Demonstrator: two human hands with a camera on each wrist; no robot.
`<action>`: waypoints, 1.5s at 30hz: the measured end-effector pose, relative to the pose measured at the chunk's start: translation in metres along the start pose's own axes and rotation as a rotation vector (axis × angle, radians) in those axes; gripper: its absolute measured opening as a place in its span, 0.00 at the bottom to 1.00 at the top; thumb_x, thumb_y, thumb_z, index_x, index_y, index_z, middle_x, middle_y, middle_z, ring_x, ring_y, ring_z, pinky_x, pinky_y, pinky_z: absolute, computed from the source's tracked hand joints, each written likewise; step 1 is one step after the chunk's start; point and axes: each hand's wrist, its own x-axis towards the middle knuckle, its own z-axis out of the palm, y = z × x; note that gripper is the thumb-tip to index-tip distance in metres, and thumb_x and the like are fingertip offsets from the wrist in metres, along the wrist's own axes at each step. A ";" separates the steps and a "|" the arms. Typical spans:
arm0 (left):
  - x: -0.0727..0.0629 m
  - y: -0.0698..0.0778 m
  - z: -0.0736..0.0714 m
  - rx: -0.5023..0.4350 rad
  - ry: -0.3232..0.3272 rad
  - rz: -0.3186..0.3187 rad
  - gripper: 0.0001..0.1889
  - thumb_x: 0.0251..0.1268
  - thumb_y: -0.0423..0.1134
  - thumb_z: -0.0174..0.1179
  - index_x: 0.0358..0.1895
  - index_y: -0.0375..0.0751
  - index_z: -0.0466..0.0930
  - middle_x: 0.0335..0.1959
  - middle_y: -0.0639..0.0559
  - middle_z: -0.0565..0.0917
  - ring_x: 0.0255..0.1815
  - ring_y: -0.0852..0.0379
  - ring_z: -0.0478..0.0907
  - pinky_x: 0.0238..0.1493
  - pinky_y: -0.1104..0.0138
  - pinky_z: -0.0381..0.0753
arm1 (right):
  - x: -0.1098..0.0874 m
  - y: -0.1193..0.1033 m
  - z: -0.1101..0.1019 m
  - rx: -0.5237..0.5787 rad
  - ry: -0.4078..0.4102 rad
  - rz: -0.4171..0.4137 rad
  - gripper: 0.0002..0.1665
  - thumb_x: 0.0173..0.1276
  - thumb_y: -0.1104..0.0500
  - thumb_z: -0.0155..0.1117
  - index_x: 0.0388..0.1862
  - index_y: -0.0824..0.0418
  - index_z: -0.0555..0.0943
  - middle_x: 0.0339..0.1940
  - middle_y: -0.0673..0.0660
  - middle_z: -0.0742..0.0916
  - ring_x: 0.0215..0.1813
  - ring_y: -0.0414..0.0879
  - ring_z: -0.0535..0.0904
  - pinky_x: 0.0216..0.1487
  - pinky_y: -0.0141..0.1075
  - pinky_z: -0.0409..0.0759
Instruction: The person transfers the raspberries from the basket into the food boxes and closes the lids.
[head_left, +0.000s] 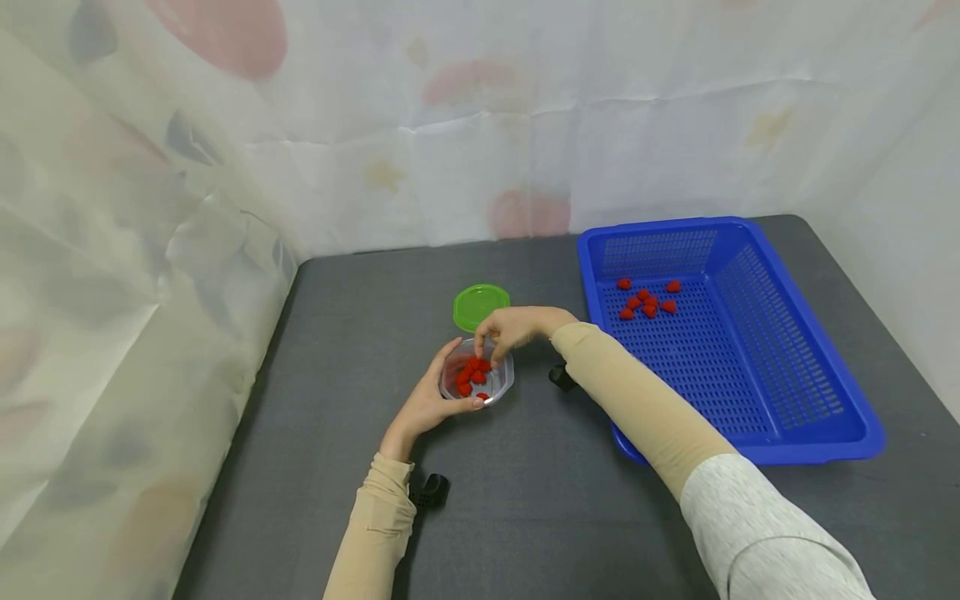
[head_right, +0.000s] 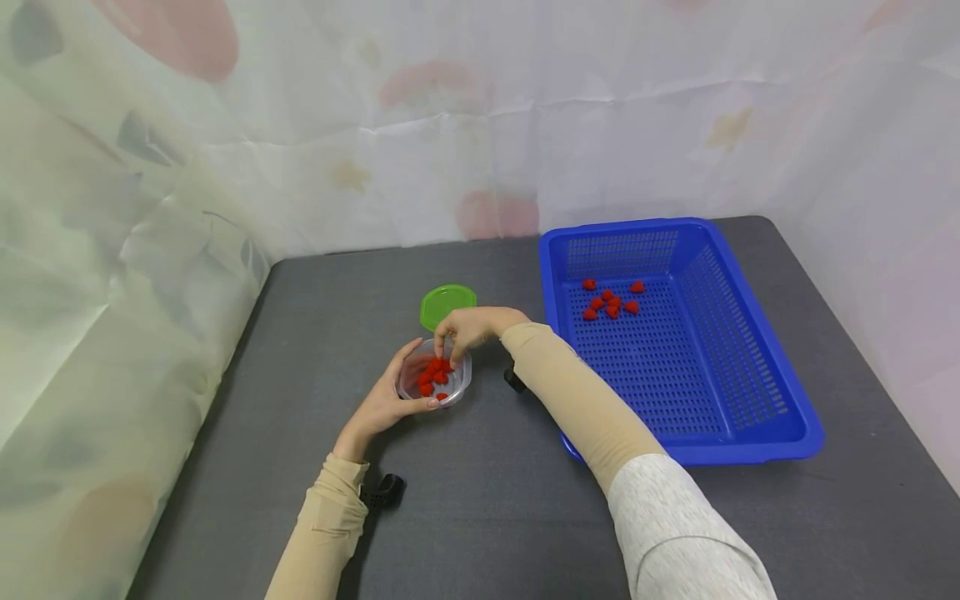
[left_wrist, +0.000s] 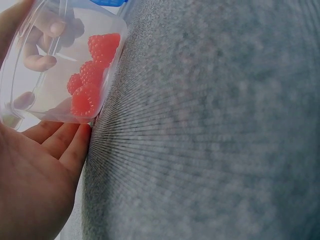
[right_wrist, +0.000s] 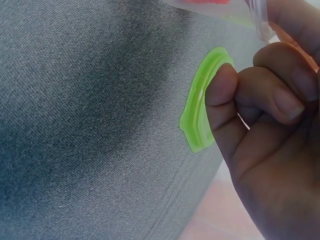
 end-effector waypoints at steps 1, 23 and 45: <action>0.000 0.000 0.000 0.000 0.000 0.001 0.52 0.45 0.41 0.73 0.73 0.60 0.47 0.69 0.52 0.66 0.68 0.51 0.65 0.69 0.49 0.58 | 0.000 0.000 0.000 0.006 -0.001 0.000 0.14 0.58 0.63 0.67 0.45 0.58 0.81 0.17 0.48 0.69 0.19 0.39 0.61 0.24 0.29 0.63; -0.006 0.017 0.000 -0.047 -0.030 -0.008 0.52 0.48 0.37 0.71 0.74 0.52 0.44 0.69 0.45 0.64 0.68 0.45 0.64 0.68 0.48 0.60 | -0.029 -0.023 -0.021 -0.037 0.032 -0.067 0.19 0.60 0.56 0.66 0.51 0.56 0.79 0.18 0.48 0.71 0.21 0.40 0.63 0.26 0.30 0.65; -0.001 0.000 0.002 0.001 0.018 0.016 0.53 0.44 0.43 0.74 0.73 0.59 0.47 0.66 0.51 0.68 0.67 0.50 0.65 0.69 0.48 0.58 | -0.104 -0.018 -0.053 0.091 0.267 -0.123 0.19 0.58 0.50 0.68 0.49 0.47 0.79 0.17 0.49 0.66 0.20 0.41 0.58 0.31 0.34 0.67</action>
